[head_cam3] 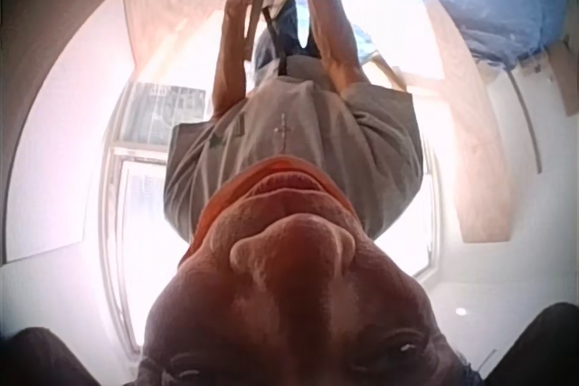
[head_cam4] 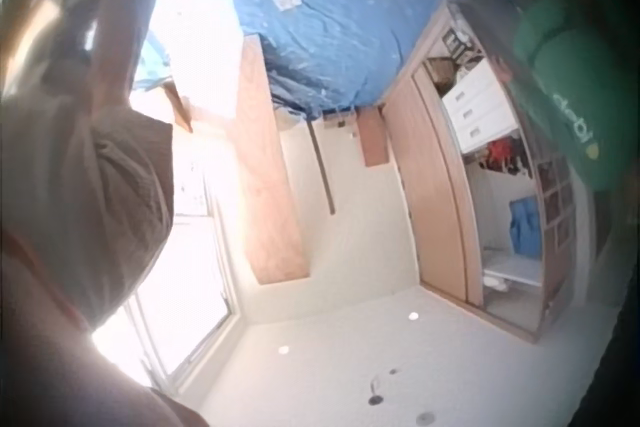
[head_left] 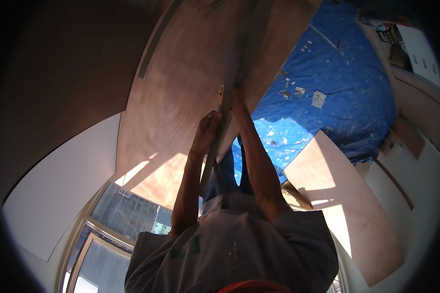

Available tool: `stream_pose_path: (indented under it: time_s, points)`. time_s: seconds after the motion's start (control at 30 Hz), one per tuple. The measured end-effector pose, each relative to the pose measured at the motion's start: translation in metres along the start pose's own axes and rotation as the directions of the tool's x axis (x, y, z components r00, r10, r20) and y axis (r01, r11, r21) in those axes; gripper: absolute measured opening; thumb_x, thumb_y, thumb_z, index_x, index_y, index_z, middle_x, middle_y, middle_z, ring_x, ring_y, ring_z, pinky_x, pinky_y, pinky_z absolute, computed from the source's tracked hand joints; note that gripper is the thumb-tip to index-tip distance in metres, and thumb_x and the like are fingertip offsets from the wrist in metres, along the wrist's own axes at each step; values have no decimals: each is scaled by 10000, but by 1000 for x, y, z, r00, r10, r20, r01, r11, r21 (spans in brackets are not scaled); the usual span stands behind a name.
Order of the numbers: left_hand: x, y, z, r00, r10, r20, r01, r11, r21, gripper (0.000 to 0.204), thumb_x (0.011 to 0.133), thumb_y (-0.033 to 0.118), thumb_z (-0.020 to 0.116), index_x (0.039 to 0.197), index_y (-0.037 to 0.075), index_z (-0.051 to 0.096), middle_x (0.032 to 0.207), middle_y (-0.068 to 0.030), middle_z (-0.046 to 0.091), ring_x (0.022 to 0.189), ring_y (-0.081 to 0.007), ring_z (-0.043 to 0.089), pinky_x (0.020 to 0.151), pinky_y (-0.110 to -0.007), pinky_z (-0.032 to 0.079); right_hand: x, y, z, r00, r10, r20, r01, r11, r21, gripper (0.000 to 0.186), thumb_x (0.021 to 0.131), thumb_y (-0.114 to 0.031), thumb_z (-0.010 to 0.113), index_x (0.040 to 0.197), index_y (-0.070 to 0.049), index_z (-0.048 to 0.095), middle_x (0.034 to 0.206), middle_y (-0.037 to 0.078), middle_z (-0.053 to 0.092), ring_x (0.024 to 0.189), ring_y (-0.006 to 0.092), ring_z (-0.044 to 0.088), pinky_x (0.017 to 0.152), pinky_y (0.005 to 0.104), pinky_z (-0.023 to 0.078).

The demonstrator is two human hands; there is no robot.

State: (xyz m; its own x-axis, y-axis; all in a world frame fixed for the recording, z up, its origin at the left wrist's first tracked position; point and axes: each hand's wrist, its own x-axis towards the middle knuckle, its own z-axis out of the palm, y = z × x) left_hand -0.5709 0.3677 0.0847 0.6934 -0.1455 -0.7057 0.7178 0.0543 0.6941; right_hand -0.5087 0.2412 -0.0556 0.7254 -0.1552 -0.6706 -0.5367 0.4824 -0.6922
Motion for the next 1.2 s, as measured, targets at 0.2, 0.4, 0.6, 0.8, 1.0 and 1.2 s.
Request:
stream_pose_path:
  time_s: [0.2,0.4,0.6,0.8,1.0,1.2]
  points:
    - [2,-1,1,1000,-12,-8,12,1000,-28,293,1085,358,546,952,111,632,705,90,490,648,-4,433,556,-235,366,3,1,0,1000,6,-3,-6,1000,1,88,960,-116,596,1031,-83,557,774,56,613,598,154,614,500,296,513]
    - [1,-4,1,1000,-26,7,27,996,-84,286,1084,356,552,944,119,625,692,97,489,616,2,423,525,-228,350,9,2,-1,1000,-2,-17,2,1000,-3,97,958,-119,597,1038,-81,558,780,59,615,600,156,616,499,296,515]
    - [-1,-1,2,999,-30,-15,29,998,-62,285,1085,358,550,940,122,617,678,99,479,601,4,418,511,-229,337,16,6,-2,999,-18,-36,17,1000,-13,106,956,-122,598,1045,-80,559,786,62,617,603,158,618,497,297,517]
    - [-2,-2,0,999,-33,-12,33,999,-39,288,1086,358,547,934,123,613,672,97,479,596,3,419,508,-231,336,22,14,-3,997,-34,-63,32,999,-28,116,954,-125,599,1052,-78,560,791,65,619,605,160,620,496,297,519]
    - [-3,-5,-2,1000,-16,-6,16,999,-37,284,1086,356,547,930,127,610,668,95,487,595,4,427,509,-225,340,39,30,-5,986,-127,-104,121,990,-68,125,953,-128,601,1059,-76,561,797,68,622,607,162,622,495,298,522]
    - [-2,-5,-3,1000,-27,-2,27,997,-70,270,1083,349,556,932,130,607,669,93,496,588,4,428,502,-224,343,41,30,-7,990,-88,-113,84,995,-45,133,946,-142,618,1050,-76,570,797,65,622,603,161,618,503,301,523]
